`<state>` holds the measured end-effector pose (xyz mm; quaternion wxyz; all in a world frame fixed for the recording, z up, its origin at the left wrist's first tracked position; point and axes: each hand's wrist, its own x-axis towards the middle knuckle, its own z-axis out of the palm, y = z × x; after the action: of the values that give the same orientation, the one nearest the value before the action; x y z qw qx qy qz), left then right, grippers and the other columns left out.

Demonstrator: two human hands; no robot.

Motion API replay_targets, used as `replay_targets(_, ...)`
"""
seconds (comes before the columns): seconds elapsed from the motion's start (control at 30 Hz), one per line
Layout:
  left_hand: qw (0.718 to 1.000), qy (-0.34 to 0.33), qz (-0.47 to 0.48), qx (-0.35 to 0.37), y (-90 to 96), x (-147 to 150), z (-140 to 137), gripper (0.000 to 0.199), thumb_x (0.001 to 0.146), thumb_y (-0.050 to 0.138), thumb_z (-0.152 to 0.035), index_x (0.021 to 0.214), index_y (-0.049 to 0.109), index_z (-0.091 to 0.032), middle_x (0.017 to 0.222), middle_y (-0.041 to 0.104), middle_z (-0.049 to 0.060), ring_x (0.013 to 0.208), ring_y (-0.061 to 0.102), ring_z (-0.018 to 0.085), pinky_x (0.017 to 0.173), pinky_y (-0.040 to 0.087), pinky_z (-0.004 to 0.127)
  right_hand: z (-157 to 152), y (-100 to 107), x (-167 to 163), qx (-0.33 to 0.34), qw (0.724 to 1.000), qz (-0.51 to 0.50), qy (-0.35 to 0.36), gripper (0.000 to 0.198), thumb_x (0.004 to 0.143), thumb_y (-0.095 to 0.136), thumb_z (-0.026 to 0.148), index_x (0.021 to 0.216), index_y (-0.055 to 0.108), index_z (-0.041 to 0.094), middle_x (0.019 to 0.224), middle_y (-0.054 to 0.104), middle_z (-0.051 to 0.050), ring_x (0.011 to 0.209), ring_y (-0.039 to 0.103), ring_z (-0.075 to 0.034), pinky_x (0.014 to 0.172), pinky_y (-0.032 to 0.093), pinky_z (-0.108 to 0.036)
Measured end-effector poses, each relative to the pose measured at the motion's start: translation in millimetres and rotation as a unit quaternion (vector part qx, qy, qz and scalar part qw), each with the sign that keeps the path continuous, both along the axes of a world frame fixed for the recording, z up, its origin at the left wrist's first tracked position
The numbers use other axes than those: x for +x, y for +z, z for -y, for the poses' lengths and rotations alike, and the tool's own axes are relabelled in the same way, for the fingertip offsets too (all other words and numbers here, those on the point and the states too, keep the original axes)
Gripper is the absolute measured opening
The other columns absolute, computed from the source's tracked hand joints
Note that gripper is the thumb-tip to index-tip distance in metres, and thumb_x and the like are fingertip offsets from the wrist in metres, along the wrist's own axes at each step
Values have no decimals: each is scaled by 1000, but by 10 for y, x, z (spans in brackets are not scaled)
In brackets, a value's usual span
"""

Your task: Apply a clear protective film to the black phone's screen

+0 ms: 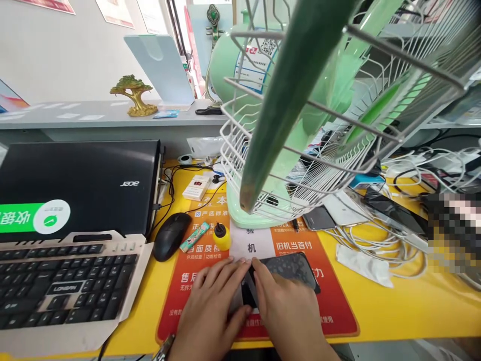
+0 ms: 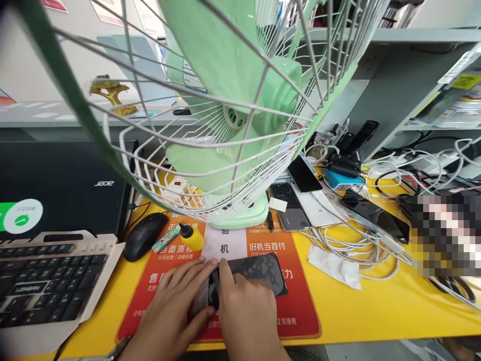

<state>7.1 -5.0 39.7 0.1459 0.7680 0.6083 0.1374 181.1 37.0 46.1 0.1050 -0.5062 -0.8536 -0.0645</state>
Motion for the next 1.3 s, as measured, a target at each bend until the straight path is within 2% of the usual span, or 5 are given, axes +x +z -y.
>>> replay_targets(0.43,997,14,48,-60,54,18,-23,81,85,65,-12,155,31,-37,154,52,-3,143,44,26,116,40,59,56,7,-97,35,999,-10,32,35,71,68,8,102,69,24,56,66,4,41,62,-19,43,26,-31)
replay_targets(0.63,996,18,47,-79,93,29,-29,83,85,68,-14,154,30,-37,155,50,-4,144,43,25,118,39,57,8,-43,-55,-18,995,-87,48,30,90,51,12,110,69,25,64,72,2,47,66,-18,42,35,-26)
replay_targets(0.8,998,7,31,-58,65,3,-36,74,90,66,-26,154,31,-35,156,49,-5,144,43,24,117,41,54,-154,-87,510,-59,972,-225,-13,36,105,36,35,123,66,26,86,79,-1,62,73,-17,53,52,-24)
replay_targets(1.03,998,-12,-22,52,-57,-37,-9,75,86,67,-29,154,33,-30,150,56,-3,135,53,24,107,48,43,-571,-95,1696,-17,958,-59,-280,53,101,31,51,126,67,23,77,76,-9,65,73,-30,49,48,-35)
replay_targets(1.3,975,-66,-129,169,-196,-140,-48,67,89,63,-40,151,40,-29,146,60,-4,127,61,21,94,55,36,-758,-114,1628,85,966,-58,-236,38,102,41,39,117,71,22,94,78,-8,69,73,-23,55,47,-31)
